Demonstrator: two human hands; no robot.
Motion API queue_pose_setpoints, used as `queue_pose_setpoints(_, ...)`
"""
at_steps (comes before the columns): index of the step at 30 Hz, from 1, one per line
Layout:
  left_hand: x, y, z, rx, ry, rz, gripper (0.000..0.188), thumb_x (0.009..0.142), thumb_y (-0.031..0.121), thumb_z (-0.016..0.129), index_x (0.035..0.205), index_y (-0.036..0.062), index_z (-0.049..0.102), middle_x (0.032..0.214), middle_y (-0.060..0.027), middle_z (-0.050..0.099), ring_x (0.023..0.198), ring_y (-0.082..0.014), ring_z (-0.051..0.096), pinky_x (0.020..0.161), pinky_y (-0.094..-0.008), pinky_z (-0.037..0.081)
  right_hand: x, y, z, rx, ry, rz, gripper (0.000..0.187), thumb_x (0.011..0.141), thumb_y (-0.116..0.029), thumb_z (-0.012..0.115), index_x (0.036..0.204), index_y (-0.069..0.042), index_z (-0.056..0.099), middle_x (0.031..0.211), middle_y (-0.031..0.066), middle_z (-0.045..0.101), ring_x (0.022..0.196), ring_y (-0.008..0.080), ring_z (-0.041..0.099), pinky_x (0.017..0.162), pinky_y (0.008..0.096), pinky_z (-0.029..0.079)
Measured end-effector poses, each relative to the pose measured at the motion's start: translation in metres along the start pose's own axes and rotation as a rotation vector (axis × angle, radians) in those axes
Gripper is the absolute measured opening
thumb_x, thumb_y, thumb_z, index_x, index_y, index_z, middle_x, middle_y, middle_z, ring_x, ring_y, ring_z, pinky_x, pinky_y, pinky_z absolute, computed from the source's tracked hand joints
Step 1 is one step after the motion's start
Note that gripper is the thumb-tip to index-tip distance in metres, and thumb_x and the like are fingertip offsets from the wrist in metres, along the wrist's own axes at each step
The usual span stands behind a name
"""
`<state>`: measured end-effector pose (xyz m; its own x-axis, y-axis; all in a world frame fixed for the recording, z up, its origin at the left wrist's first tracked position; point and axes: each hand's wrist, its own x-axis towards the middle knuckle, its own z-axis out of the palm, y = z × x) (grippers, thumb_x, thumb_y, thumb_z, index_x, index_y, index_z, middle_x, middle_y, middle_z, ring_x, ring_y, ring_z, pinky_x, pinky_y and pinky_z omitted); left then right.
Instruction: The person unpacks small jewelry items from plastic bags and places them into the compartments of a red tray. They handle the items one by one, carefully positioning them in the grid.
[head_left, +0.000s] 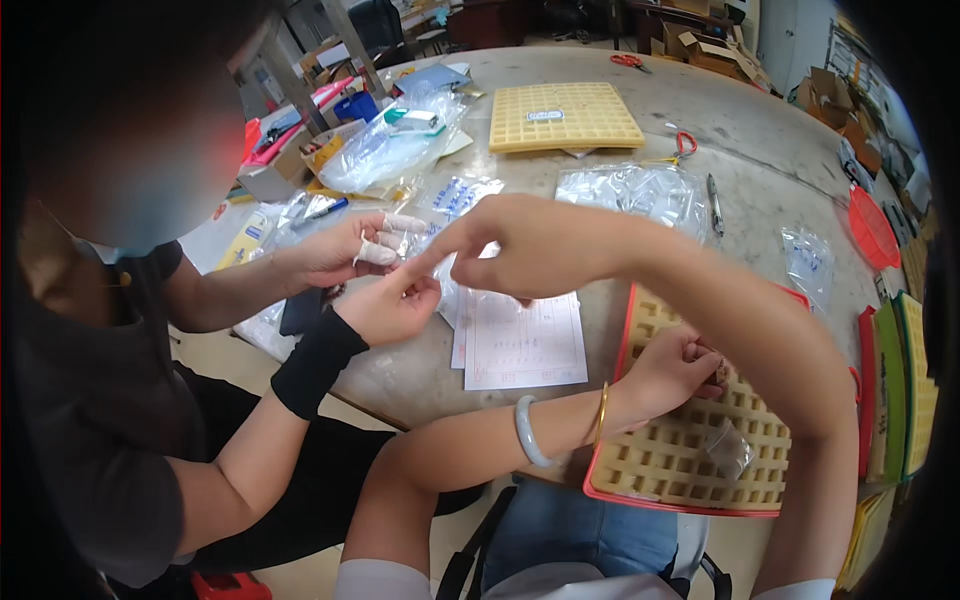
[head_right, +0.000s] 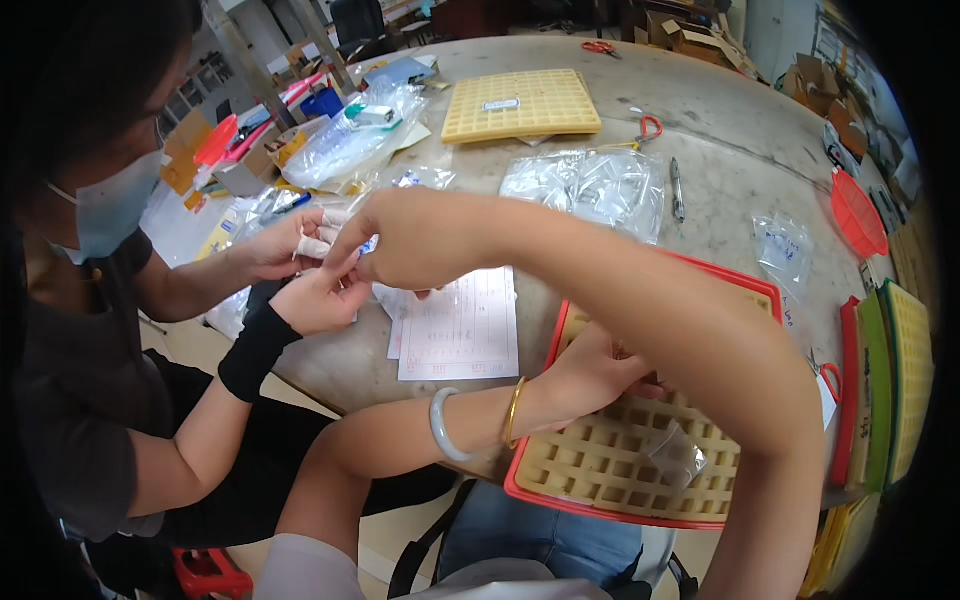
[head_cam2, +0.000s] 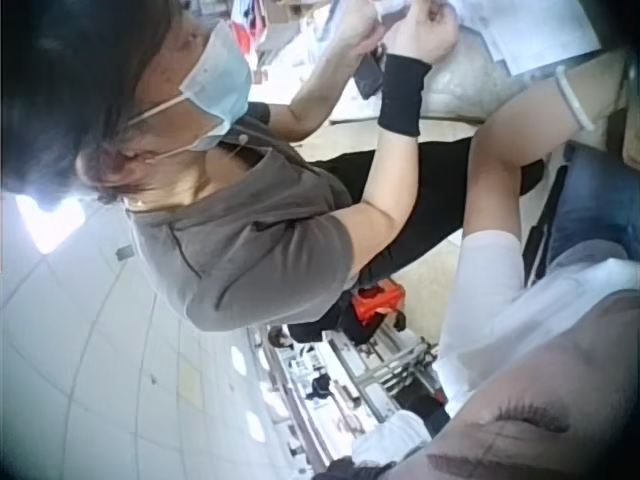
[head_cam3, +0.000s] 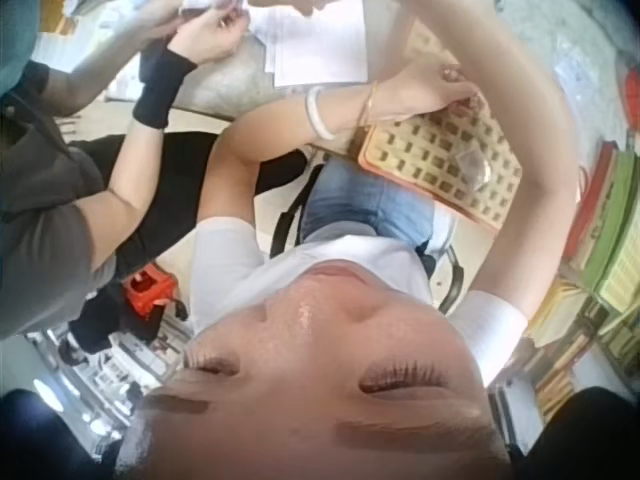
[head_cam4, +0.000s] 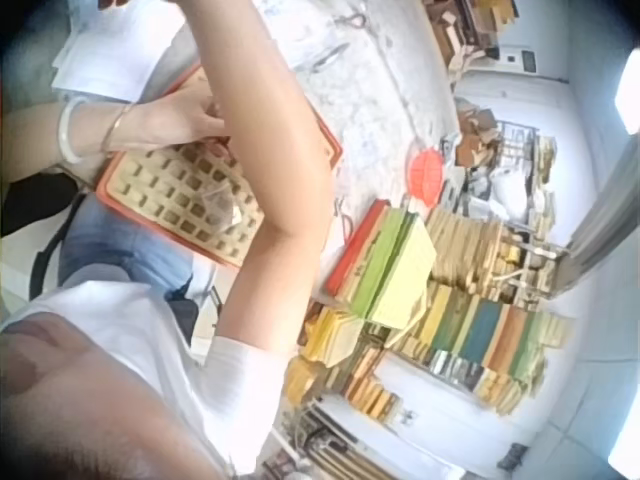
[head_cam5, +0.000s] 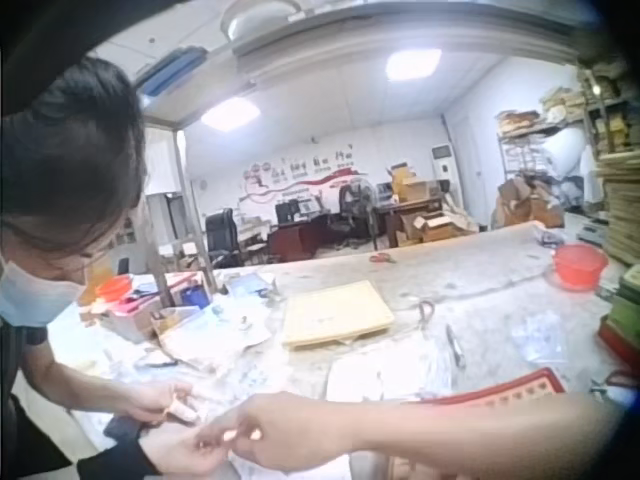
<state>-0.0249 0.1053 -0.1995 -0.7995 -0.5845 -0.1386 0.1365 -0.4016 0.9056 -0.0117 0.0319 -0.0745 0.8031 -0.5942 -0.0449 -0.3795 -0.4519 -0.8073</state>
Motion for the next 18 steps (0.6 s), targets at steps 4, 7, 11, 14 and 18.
queue_pose_setpoints(4,-0.003,0.0,0.002,0.026,0.065,0.028,0.02,0.093,0.007,0.045,0.108,-0.0038,0.05,0.095,-0.008,0.058,0.086,-0.0126,0.06,0.075,-0.024,0.054,-0.053,0.0,-0.047,0.12,0.249,0.087,0.036,0.084,-0.02,0.056,0.119,-0.01,0.058,0.083,0.0044,0.063,0.049,0.0056,0.042,0.046,0.0199,0.038)
queue_pose_setpoints(7,-0.003,0.001,0.002,-0.021,0.046,-0.001,0.018,0.092,0.004,0.044,0.107,-0.0042,0.049,0.092,-0.0085,0.056,0.084,-0.0138,0.061,0.074,-0.0242,0.054,-0.105,0.042,-0.062,-0.067,0.466,0.335,0.028,0.087,-0.019,0.055,0.111,-0.005,0.061,0.075,0.0005,0.059,0.05,0.0043,0.042,0.045,0.0189,0.035)
queue_pose_setpoints(11,0.0,-0.001,0.004,0.002,0.023,0.029,0.018,0.091,0.001,0.043,0.107,-0.0055,0.048,0.093,-0.0109,0.056,0.084,-0.0154,0.061,0.074,-0.0241,0.054,-0.187,0.055,-0.036,0.076,0.464,0.519,0.018,0.085,-0.013,0.059,0.1,-0.003,0.062,0.073,-0.0014,0.058,0.06,0.0029,0.05,0.052,0.0182,0.04)
queue_pose_setpoints(14,-0.005,0.003,0.002,-0.001,0.05,0.012,0.02,0.09,0.001,0.043,0.108,-0.0062,0.048,0.094,-0.0117,0.056,0.085,-0.0161,0.061,0.075,-0.0238,0.054,-0.229,0.07,-0.013,0.234,0.431,0.486,0.015,0.085,-0.009,0.06,0.097,0.0,0.062,0.073,-0.0015,0.058,0.066,0.0034,0.054,0.057,0.0181,0.042)
queue_pose_setpoints(18,-0.005,0.005,0.0,-0.025,0.044,-0.019,0.023,0.09,0.003,0.045,0.111,-0.006,0.047,0.096,-0.0114,0.056,0.087,-0.0165,0.062,0.077,-0.0235,0.054,-0.263,0.087,0.01,0.363,0.465,0.458,0.015,0.084,-0.009,0.061,0.095,0.001,0.062,0.075,-0.0011,0.058,0.067,0.0044,0.054,0.059,0.0188,0.043)
